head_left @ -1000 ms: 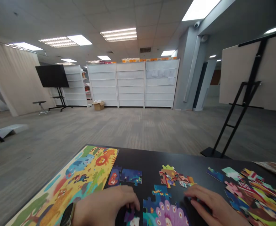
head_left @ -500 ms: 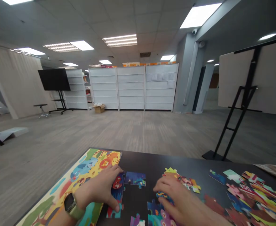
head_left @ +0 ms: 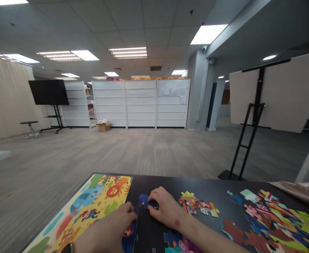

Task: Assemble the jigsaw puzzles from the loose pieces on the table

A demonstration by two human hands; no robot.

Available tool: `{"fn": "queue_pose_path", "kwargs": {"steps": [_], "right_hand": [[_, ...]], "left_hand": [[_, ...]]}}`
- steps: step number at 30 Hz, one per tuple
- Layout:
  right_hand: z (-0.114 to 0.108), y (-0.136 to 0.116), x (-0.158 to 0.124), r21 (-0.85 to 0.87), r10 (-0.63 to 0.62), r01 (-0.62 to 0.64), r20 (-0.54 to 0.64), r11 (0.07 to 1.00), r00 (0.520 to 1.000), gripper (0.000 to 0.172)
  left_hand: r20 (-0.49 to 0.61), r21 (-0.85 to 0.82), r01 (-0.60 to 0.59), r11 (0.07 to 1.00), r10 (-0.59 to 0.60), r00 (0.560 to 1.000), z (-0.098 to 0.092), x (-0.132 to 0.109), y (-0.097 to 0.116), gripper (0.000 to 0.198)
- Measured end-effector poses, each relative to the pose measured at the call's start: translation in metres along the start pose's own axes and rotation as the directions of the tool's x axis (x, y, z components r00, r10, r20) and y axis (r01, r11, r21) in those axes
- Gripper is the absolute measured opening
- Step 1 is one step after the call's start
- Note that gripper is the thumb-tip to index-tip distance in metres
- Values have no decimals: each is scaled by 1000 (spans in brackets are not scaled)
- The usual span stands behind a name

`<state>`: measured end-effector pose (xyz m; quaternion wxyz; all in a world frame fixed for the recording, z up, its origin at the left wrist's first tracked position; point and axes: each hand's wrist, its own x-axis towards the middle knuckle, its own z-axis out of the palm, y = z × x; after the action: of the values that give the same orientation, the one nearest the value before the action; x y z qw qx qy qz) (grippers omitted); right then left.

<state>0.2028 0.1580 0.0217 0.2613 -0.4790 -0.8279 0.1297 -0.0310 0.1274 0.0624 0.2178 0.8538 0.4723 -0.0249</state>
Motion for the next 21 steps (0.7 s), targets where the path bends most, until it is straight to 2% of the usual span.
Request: {"fn": "queue_pose_path", "kwargs": {"steps": [3,7,11,15,18,21], "right_hand": [[4,0,4,18,19,-19,-27,1000,999,20],[10,0,8,51,-31,30,5,998,1000,22],[12,0,9,47,-75,73,41,996,996,25],[10,-4,12,28,-62,61,58,998,996,29],[11,-7,16,11,-48,47,65,999,997,24],[14,-7,19,0,-26,26,44,1000,999,22]], "left_hand": [[78,16,16,1000,-17,997,-7,-8,13,85],[99,17,28,999,-29,995,-14,-11,23,88],[108,17,30,999,-32,994,-15,-7,22,90],[103,19,-4,1000,2,995,-15,-6,23,83],[112,9,-18,1000,17,994,-13,-7,21,77],[81,-16,-83,996,84,993,-10,-5,16,73]]}}
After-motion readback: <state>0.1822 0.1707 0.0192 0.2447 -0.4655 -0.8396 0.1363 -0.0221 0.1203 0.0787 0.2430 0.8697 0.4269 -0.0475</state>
